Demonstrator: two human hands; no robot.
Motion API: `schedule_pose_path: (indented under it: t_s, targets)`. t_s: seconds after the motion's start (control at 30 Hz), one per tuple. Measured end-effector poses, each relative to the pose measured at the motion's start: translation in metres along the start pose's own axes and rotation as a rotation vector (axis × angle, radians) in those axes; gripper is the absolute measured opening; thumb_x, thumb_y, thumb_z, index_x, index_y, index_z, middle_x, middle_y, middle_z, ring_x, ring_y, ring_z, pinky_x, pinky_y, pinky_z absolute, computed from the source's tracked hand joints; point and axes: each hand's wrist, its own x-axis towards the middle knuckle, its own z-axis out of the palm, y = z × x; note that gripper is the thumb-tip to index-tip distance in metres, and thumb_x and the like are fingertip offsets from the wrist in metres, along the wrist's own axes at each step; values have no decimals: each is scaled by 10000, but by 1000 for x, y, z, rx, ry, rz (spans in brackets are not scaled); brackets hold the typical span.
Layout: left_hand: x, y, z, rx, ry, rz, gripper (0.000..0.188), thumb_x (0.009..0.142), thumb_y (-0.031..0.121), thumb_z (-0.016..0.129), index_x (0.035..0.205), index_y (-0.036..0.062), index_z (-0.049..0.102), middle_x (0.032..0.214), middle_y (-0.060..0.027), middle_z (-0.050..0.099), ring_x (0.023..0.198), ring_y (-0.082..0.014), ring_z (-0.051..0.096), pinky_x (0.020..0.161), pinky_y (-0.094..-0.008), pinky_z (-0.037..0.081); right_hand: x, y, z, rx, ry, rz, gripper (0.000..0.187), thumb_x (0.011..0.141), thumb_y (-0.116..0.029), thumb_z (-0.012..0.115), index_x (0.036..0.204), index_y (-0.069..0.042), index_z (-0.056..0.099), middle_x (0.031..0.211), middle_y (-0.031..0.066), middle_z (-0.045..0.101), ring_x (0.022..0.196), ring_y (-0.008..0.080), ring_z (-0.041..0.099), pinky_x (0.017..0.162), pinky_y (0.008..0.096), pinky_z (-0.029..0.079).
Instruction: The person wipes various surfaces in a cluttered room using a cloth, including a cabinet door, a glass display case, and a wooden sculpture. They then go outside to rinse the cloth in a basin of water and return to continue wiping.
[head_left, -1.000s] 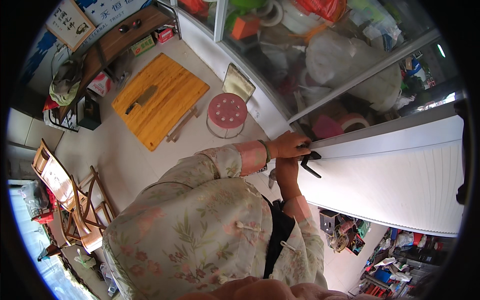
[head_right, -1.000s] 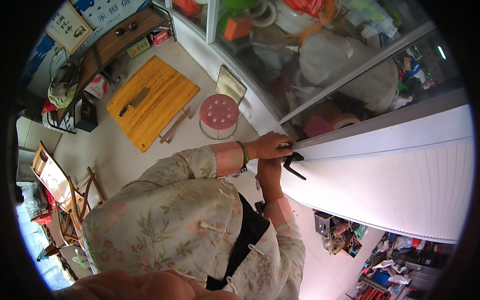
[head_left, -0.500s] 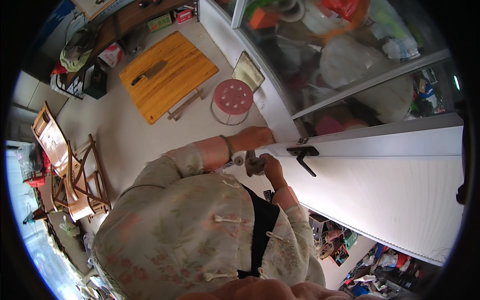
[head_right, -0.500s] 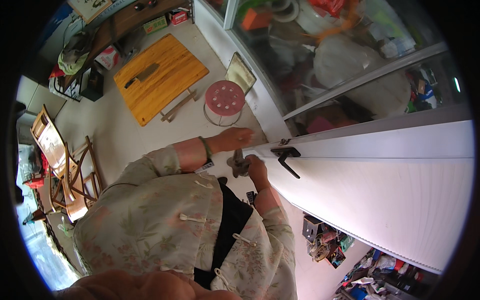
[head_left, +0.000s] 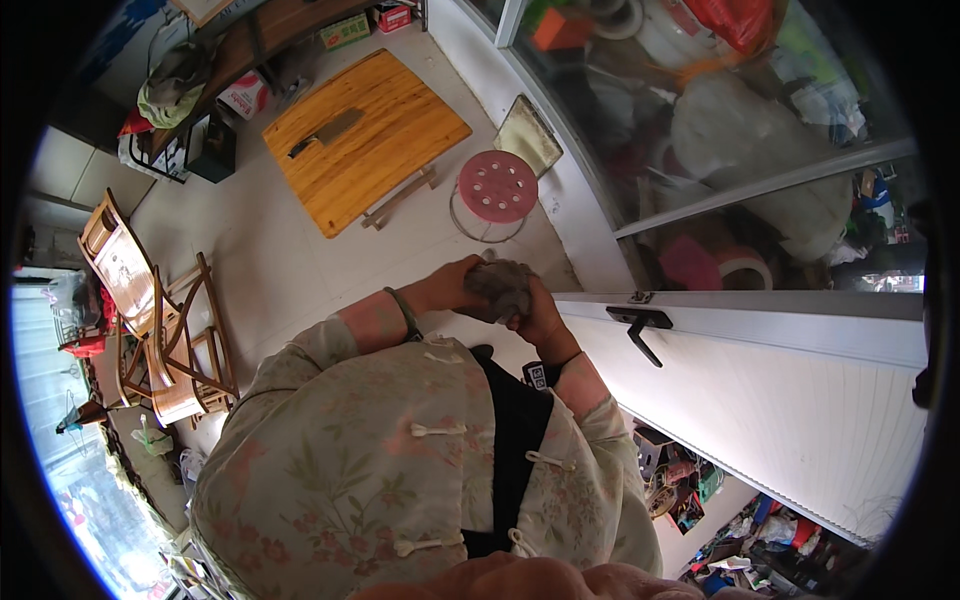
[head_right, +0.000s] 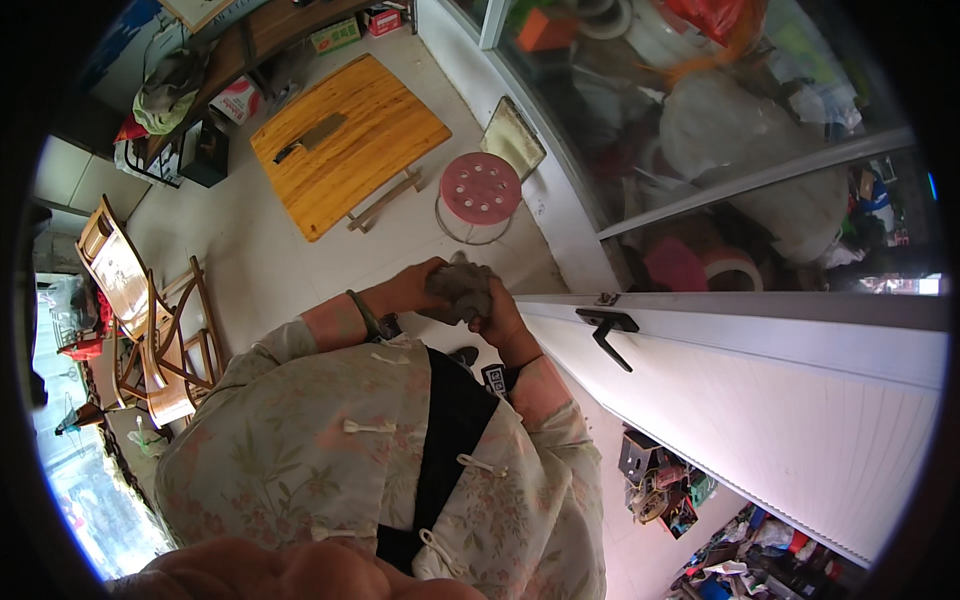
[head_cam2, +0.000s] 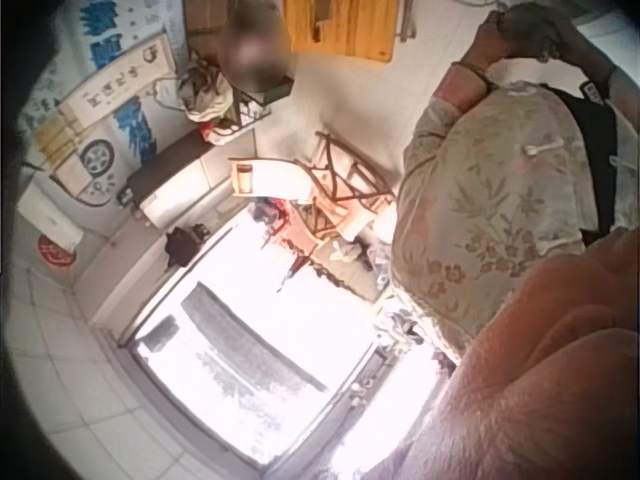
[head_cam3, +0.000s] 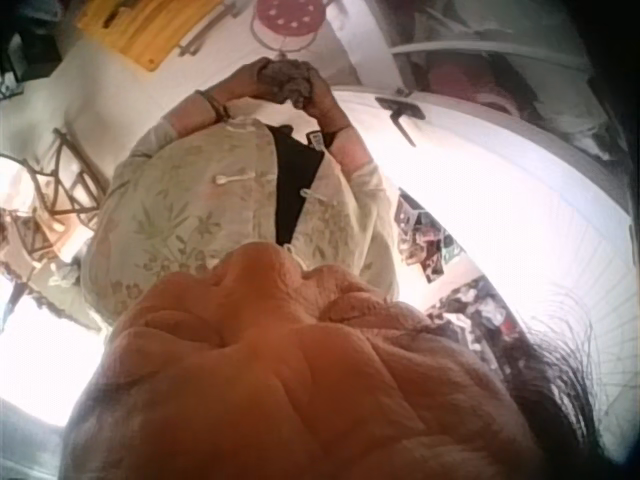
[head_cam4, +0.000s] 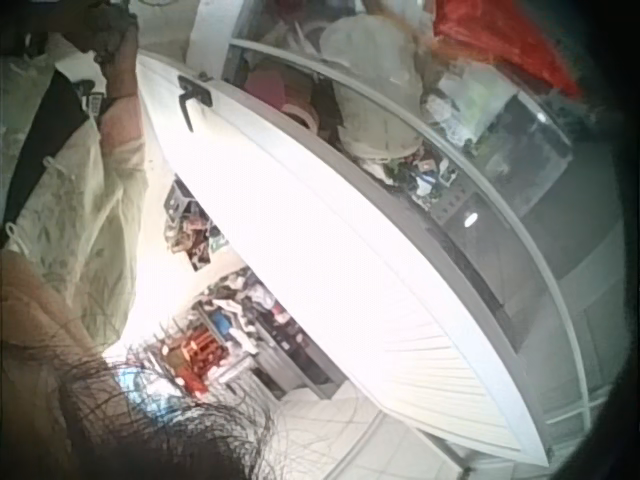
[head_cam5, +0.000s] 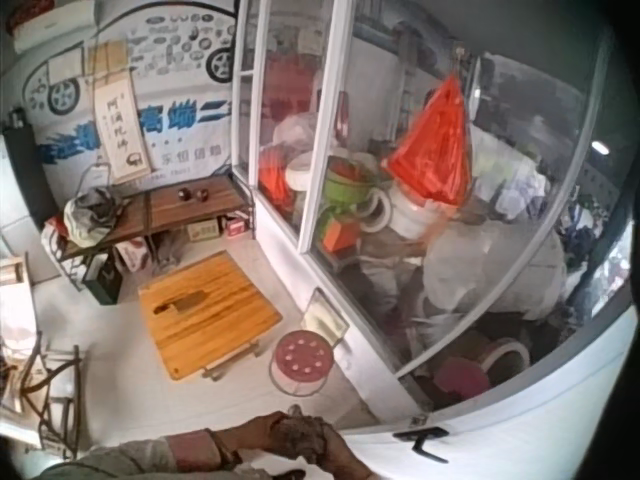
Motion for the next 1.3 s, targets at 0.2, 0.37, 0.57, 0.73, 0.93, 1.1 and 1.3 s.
schedule_pose_path:
  t_s: [0.2,0.37,0.57,0.73,0.93,1.1,1.3]
  targets:
    - [-28,-23,-70,-175,81,-88,406,785,133,709,1138,45,528,991,-66,625,949,-132,579,824,-300,492,34,5,40,-250,-98,-23,416,884,-412,496,1206,-150,521,993,10,621,763,116,593,478,236,447]
    - [-55,-43,-115,-241,124,-32,391,797,60,663,1159,52,517,1010,-67,622,956,-137,584,828,-300,491,57,10,93,-238,-319,-133,673,837,-447,611,1341,-38,432,1226,102,554,1090,228,566,904,388,481]
    - [-75,-59,-161,-423,400,-187,448,886,128,631,1284,41,446,1078,-109,629,974,-150,602,807,-282,508,88,2,136,-191,-468,-137,772,878,-490,599,1421,-6,341,1339,133,484,1222,258,490,1006,428,410]
    - [-94,-73,-194,-871,621,-93,462,989,243,521,1391,60,386,1269,-81,554,1143,-159,534,953,-302,459,124,0,137,-770,-104,-239,621,838,-321,700,1315,11,483,1187,128,595,1062,195,571,879,317,468]
    - [-98,-73,-205,-1126,348,7,553,1016,437,385,1399,38,373,1348,-81,494,1227,-195,476,1039,-342,393,148,5,131,-926,73,-39,411,843,-352,667,1087,-24,624,862,46,608,711,132,555,609,286,459]
    - [-79,-54,-189,-1247,205,-29,630,997,508,344,1458,81,292,1452,-98,391,1340,-229,382,1125,-400,300,151,-9,145,-462,9,-6,445,929,-359,565,1288,-111,479,1151,52,543,1004,194,548,819,371,498]
    - [-59,-28,-199,-1284,89,9,707,971,577,330,1483,100,232,1480,-101,352,1357,-262,355,1126,-426,280,177,-24,160,-666,-318,-210,766,801,-215,748,1413,-52,318,1312,129,474,1156,221,510,926,358,478]
